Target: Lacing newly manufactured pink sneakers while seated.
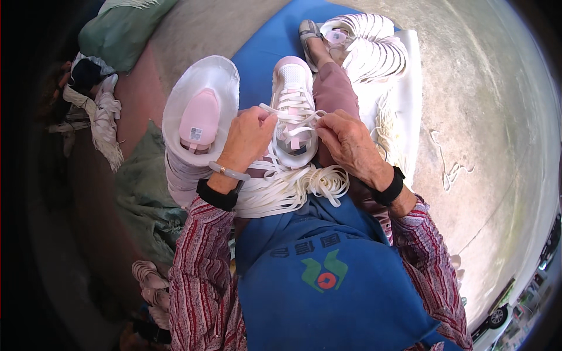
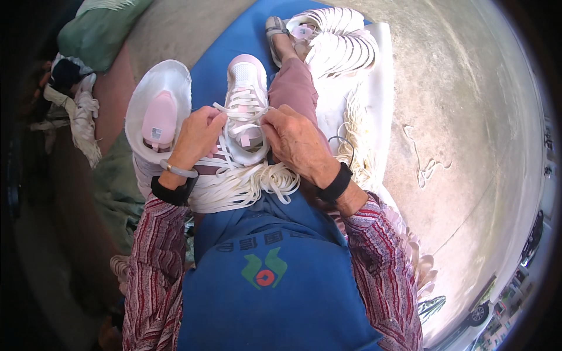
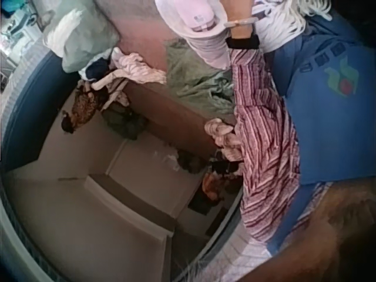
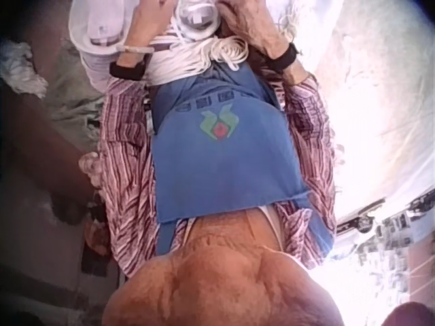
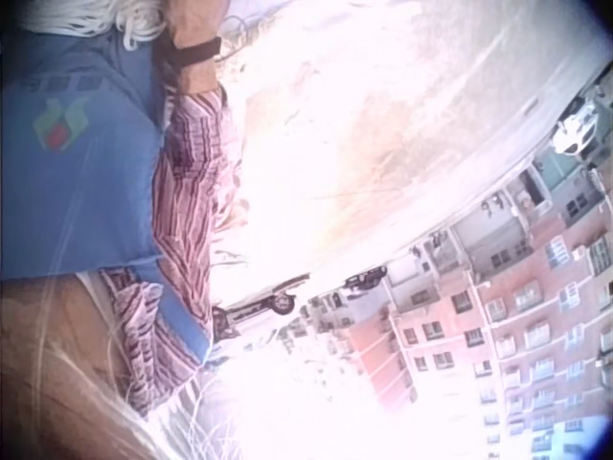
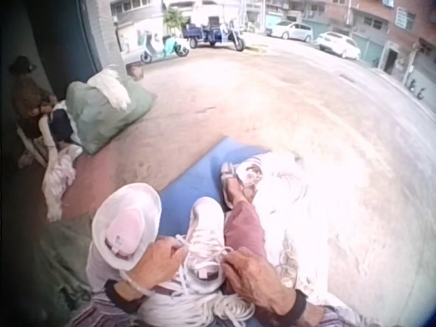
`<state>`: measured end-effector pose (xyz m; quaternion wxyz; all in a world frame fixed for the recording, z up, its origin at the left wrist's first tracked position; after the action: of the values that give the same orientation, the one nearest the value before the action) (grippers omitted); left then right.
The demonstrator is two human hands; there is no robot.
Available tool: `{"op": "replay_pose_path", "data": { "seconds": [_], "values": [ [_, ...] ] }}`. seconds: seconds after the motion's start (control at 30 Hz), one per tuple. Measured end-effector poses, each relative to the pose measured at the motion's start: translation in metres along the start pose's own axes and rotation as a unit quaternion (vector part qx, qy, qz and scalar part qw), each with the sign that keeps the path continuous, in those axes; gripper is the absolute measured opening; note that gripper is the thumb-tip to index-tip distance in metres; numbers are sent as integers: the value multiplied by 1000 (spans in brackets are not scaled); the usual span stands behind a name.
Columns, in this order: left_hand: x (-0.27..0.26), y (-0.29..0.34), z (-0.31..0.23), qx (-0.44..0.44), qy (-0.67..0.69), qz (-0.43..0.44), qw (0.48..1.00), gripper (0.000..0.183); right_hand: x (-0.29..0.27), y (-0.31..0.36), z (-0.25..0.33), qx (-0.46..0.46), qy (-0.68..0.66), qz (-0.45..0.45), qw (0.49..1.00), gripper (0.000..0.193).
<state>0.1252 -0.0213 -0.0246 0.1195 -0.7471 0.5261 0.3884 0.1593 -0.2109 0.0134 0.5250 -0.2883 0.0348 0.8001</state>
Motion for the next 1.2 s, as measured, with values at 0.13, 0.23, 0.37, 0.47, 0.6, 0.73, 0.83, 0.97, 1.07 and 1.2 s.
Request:
{"op": "replay_pose_path", "data": {
  "seconds": [0.13, 0.23, 0.37, 0.47, 0.6, 0.73, 0.83, 0.97, 1.07, 1.2],
  "values": [
    [4, -5, 6, 2, -16, 16, 1000, 33, 2, -3, -3, -7, -4, -1, 1000, 9],
    [8, -4, 5, -55, 21, 84, 995, 31, -2, -9, 1, 4, -29, -23, 999, 8],
    [9, -3, 12, -70, 86, 85, 990, 28, 13, -7, 3, 24, -54, 67, 996, 7],
    [4, -5, 8, -59, 78, 47, 994, 28, 21, -6, 2, 14, -44, 83, 995, 7],
    [-2, -12, 0, -73, 133, 19, 988, 29, 20, -15, -7, 3, 4, 38, 999, 8],
    [-14, -32, 0, -51, 85, -45, 994, 28, 24, -16, -7, -1, 7, 31, 1000, 8],
    [-15, -44, 3, -57, 124, -61, 989, 21, 28, -21, -5, -4, 41, 15, 999, 10],
    [-9, -51, -1, -26, 137, -88, 986, 19, 21, -43, -2, -69, 110, -83, 988, 14],
    [-13, -45, -5, 8, 102, -81, 991, 21, 12, -55, -10, -55, 85, -119, 988, 17],
    [-49, -12, -7, 56, 101, -129, 985, 20, -11, -52, -18, -7, 86, -121, 989, 14]
  ]
}}
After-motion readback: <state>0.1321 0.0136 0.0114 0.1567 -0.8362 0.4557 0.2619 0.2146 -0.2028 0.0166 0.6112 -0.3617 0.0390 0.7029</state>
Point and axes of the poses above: each hand's wrist, its own y-axis away from the middle knuckle, its own x-axis out of the palm, z = x × y, the point moved 9 cm from there along -y, towards the middle knuckle, and after that the axes turned 14 degrees about -z, right-handed, at the moved point
